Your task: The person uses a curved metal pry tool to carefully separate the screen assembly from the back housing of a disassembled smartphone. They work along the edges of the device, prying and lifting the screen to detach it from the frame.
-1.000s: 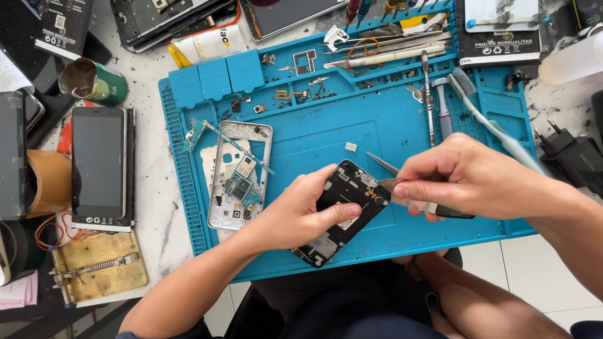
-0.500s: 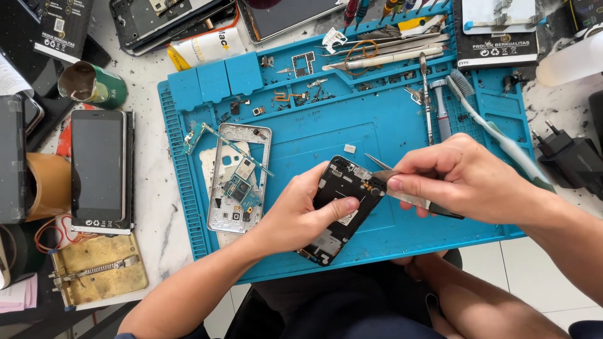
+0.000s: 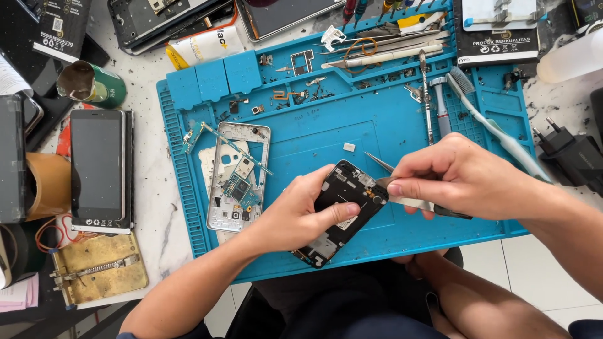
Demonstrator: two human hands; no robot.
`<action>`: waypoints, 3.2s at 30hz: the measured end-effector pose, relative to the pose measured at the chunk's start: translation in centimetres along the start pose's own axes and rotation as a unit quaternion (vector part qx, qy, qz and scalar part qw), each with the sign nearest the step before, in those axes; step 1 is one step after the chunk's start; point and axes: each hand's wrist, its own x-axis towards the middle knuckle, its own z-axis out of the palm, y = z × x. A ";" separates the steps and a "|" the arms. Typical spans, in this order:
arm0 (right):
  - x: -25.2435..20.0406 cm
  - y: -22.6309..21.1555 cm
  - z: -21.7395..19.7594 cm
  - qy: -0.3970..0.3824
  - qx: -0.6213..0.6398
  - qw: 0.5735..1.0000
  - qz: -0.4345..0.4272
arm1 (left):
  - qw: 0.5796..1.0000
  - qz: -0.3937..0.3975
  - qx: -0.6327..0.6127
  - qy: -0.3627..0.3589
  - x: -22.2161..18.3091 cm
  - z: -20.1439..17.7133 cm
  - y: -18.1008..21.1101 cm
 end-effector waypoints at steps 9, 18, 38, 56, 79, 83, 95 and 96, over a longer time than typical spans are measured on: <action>-0.2 -0.7 0.7 0.100 0.074 0.992 0.004 | 0.993 0.014 -0.097 0.059 -0.1 0.7 -0.2; 0.1 -0.8 -0.2 0.001 -0.030 0.998 0.047 | 1.000 0.013 0.003 -0.001 0.0 0.2 0.2; 0.5 -6.2 -2.4 -0.067 -0.217 0.952 0.207 | 0.894 -0.201 -0.395 -0.061 -0.2 -0.7 0.8; -1.3 -3.9 -0.4 0.144 -0.082 0.917 -0.362 | 0.863 -0.171 -0.463 -0.109 -0.1 -0.9 -0.3; 0.2 -3.8 0.6 0.173 -0.060 0.896 -0.406 | 0.876 -0.162 -0.445 -0.087 -0.3 -1.1 -0.2; 0.0 -4.0 0.8 0.175 -0.059 0.902 -0.391 | 0.875 -0.158 -0.447 -0.097 -0.4 -1.0 -0.1; -0.5 -1.6 1.5 0.169 0.061 0.937 -0.301 | 0.901 -0.183 -0.375 -0.120 -0.3 -0.3 -0.9; -0.3 -1.2 1.8 0.168 0.061 0.937 -0.301 | 0.901 -0.182 -0.374 -0.120 -0.3 -0.2 -1.0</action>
